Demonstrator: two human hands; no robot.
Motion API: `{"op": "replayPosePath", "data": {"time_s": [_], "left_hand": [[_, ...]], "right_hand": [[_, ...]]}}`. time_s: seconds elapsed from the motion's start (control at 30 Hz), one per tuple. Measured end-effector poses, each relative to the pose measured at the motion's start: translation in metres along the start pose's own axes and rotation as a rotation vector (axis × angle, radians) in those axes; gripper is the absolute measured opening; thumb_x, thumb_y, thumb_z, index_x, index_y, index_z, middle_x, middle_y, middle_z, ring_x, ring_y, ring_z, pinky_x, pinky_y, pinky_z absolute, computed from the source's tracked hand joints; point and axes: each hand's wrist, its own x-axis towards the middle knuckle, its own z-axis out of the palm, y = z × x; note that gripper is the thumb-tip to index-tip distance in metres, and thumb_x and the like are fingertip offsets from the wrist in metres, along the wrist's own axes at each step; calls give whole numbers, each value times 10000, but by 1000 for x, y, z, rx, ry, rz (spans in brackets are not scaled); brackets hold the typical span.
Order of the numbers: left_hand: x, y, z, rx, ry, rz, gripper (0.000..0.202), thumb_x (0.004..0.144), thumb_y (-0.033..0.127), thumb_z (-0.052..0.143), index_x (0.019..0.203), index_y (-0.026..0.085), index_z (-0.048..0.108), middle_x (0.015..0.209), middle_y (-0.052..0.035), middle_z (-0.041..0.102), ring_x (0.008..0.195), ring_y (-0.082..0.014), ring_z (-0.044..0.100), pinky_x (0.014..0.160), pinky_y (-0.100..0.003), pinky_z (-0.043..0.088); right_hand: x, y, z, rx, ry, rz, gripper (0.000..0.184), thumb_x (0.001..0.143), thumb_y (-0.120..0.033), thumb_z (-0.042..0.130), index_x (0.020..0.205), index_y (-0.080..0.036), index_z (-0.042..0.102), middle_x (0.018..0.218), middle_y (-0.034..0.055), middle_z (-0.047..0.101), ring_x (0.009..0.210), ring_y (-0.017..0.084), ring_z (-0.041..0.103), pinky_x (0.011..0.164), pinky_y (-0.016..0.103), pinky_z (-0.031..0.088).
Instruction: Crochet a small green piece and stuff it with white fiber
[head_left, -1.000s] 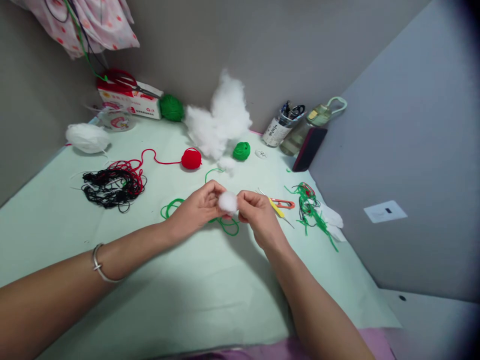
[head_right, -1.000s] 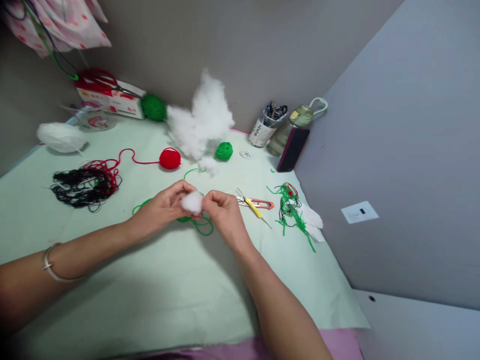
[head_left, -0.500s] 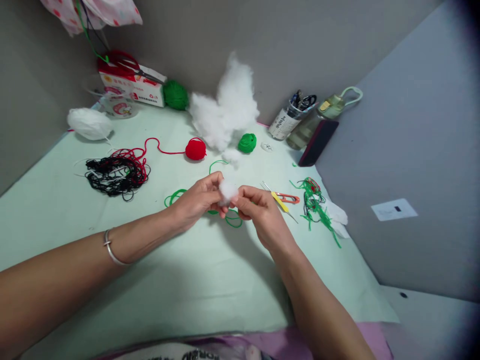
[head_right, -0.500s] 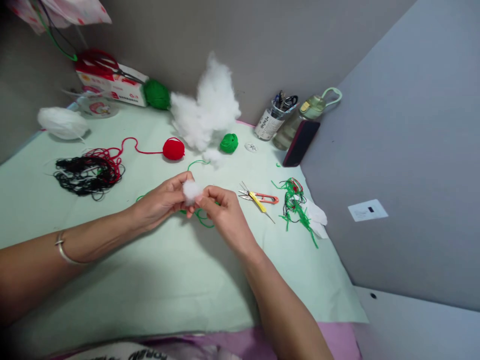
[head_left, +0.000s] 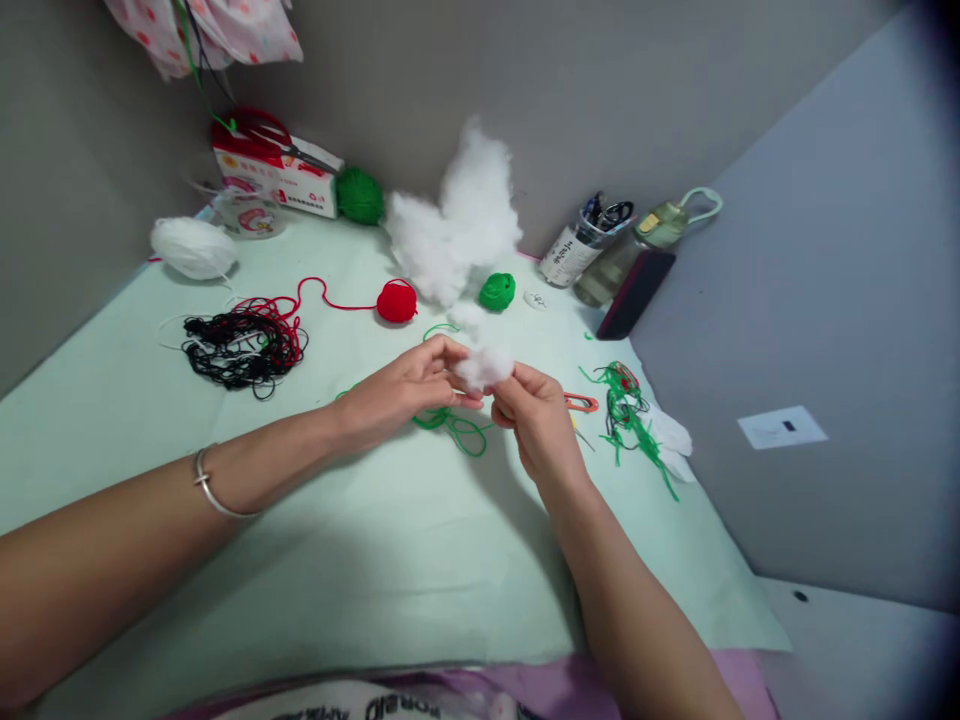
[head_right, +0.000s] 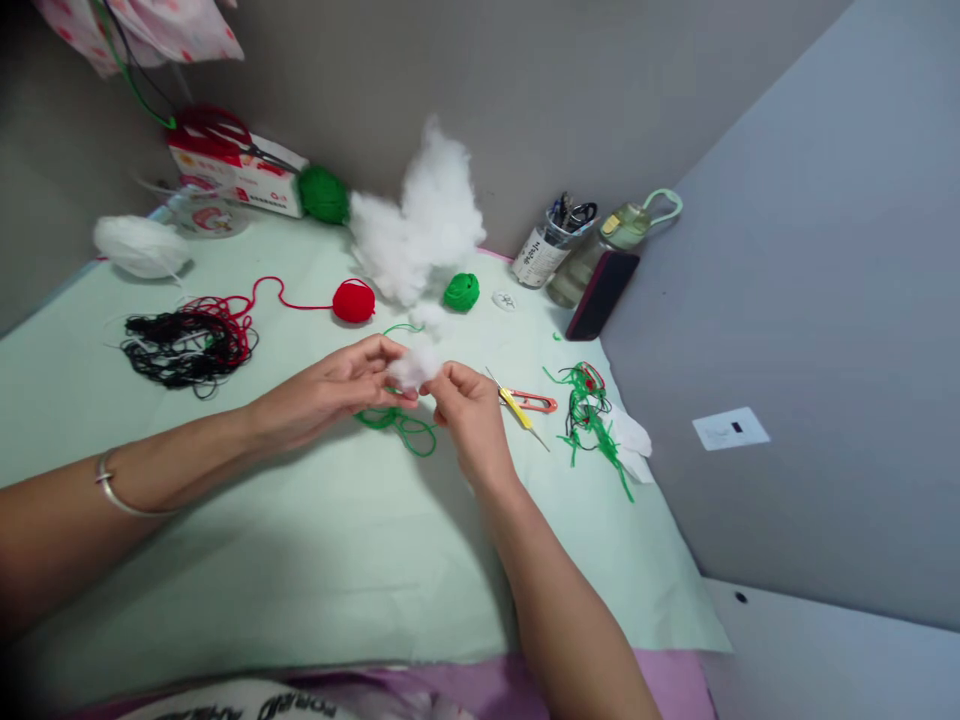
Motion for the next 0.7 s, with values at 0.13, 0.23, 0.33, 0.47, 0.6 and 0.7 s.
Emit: {"op": "replayPosePath", "data": {"time_s": [0.13, 0.23, 0.33, 0.47, 0.6, 0.7], "left_hand": [[1, -4, -6, -32, 9, -35, 192, 854, 224, 751, 999, 199, 628, 999, -27, 707, 909, -167, 736, 905, -338, 581], [1, -12, -5, -74, 80, -67, 204, 860, 260, 764, 964, 189, 604, 914, -9, 707, 827, -141, 730, 856, -310, 582], [0, -15, -2, -115, 144, -93, 191, 855, 250, 746, 926, 185, 580, 813, 3, 693, 727, -119, 693, 763, -274, 565], [-1, -13, 3, -101, 179, -85, 164, 827, 197, 700, 843, 194, 537, 642, 35, 628, 581, -93, 597, 606, -224, 480], [2, -17, 3, -52, 195, -49, 206, 778, 170, 697, 792, 207, 495, 589, 63, 561, 500, -74, 504, 500, -207, 364], [5, -22, 3, 5, 213, 24, 277, 733, 152, 738, 767, 218, 471, 576, 85, 514, 471, -66, 433, 469, -215, 302]], "right_hand": [[1, -1, 3, 106, -47, 89, 255, 728, -399, 696, 605, -209, 580, 463, -122, 242, 479, 67, 162, 487, 254, 195], [-2, 2, 8, 19, -54, 52, 260, 763, -401, 682, 626, -204, 582, 503, -91, 358, 495, 74, 241, 497, 256, 209], [-7, 3, 11, -186, -51, -99, 272, 837, -400, 630, 660, -202, 573, 588, -59, 458, 558, 93, 334, 535, 263, 258], [-15, -6, 13, -267, -135, -132, 260, 885, -392, 588, 704, -206, 579, 587, -68, 417, 560, 100, 322, 541, 273, 251], [-21, -13, 15, -140, -229, -43, 268, 878, -382, 605, 674, -214, 561, 563, -72, 409, 541, 98, 309, 538, 272, 254], [-21, -10, 17, -121, -208, -34, 290, 863, -365, 639, 639, -212, 537, 555, -75, 395, 542, 93, 315, 536, 265, 252]]}}
